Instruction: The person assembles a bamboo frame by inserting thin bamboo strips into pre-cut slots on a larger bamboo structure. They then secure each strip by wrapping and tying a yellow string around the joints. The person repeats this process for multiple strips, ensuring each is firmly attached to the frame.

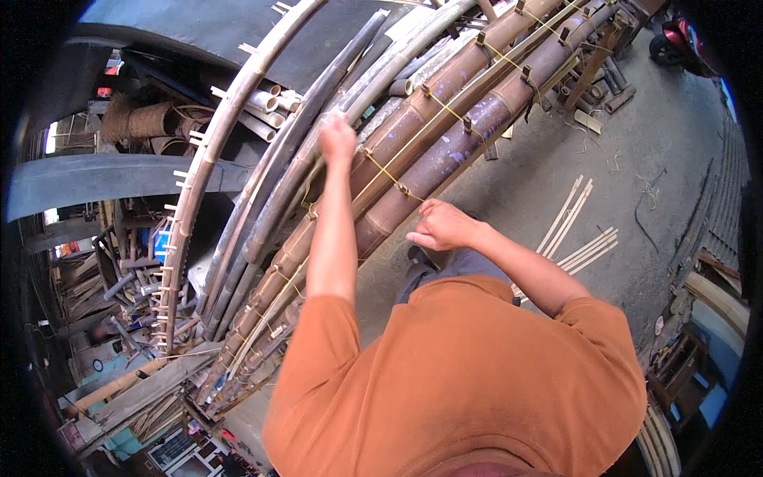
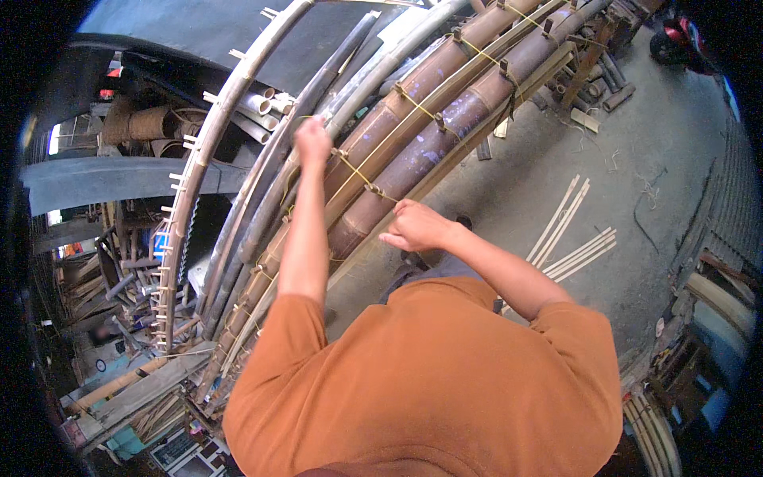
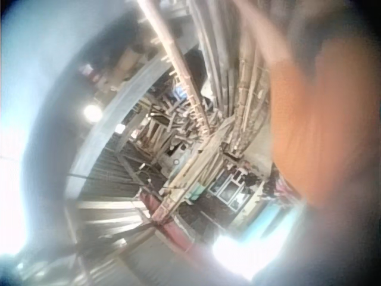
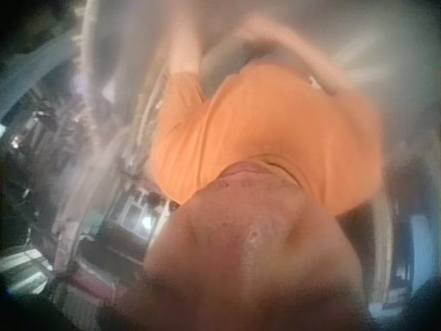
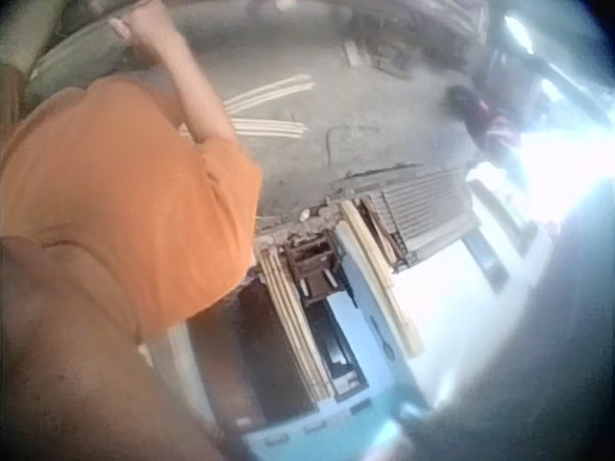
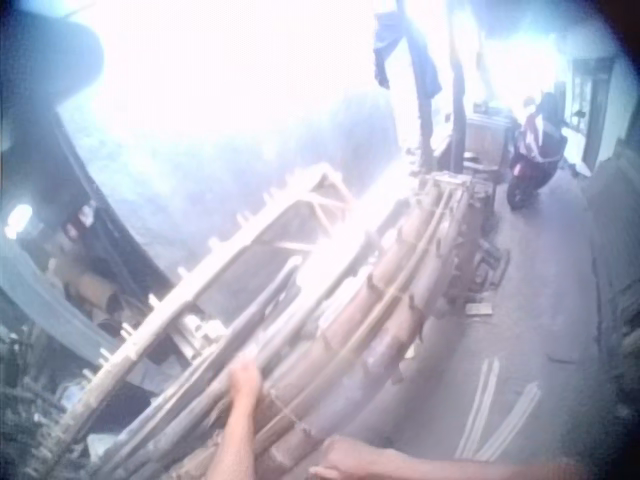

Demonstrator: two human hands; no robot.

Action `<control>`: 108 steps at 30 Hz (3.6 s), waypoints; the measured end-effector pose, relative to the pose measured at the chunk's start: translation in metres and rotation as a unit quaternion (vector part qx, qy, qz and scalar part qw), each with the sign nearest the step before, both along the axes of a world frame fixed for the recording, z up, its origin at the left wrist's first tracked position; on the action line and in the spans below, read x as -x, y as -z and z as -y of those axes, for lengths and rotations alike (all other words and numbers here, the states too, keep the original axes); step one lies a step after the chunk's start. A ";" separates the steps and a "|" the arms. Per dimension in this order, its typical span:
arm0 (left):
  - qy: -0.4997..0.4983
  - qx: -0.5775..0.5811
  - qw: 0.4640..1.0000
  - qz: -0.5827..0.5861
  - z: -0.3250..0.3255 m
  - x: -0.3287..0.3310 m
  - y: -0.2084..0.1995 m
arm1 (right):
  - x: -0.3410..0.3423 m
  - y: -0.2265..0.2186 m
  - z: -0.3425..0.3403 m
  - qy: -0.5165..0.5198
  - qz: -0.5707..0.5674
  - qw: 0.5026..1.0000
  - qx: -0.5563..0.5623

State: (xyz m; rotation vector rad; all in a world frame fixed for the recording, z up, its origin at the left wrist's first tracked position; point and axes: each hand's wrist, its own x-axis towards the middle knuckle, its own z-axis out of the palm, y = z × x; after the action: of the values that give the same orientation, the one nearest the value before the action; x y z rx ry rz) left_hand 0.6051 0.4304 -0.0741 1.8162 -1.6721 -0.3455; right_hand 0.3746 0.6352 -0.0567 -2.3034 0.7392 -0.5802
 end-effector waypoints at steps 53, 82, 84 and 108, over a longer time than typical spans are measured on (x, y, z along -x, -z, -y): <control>0.040 0.041 0.998 0.032 -0.243 -0.122 0.003 | -0.217 -0.129 0.038 0.021 0.199 0.939 -0.281; -0.074 0.000 0.989 -0.130 -0.252 -0.288 -0.078 | -0.185 -0.014 -0.043 0.381 0.465 0.694 -0.397; -0.091 0.042 0.990 -0.095 -0.285 -0.302 -0.084 | -0.187 -0.044 -0.070 0.219 0.456 0.781 -0.366; 0.059 -0.030 0.996 0.061 -0.335 -0.271 -0.018 | -0.410 -0.051 -0.023 0.271 -0.283 0.919 0.034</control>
State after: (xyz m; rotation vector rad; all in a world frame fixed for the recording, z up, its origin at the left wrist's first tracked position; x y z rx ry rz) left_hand 0.8757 0.7658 -0.0565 1.8177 -1.8775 -0.3443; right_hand 0.7851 0.6579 -0.0056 -2.3391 1.6879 -0.1502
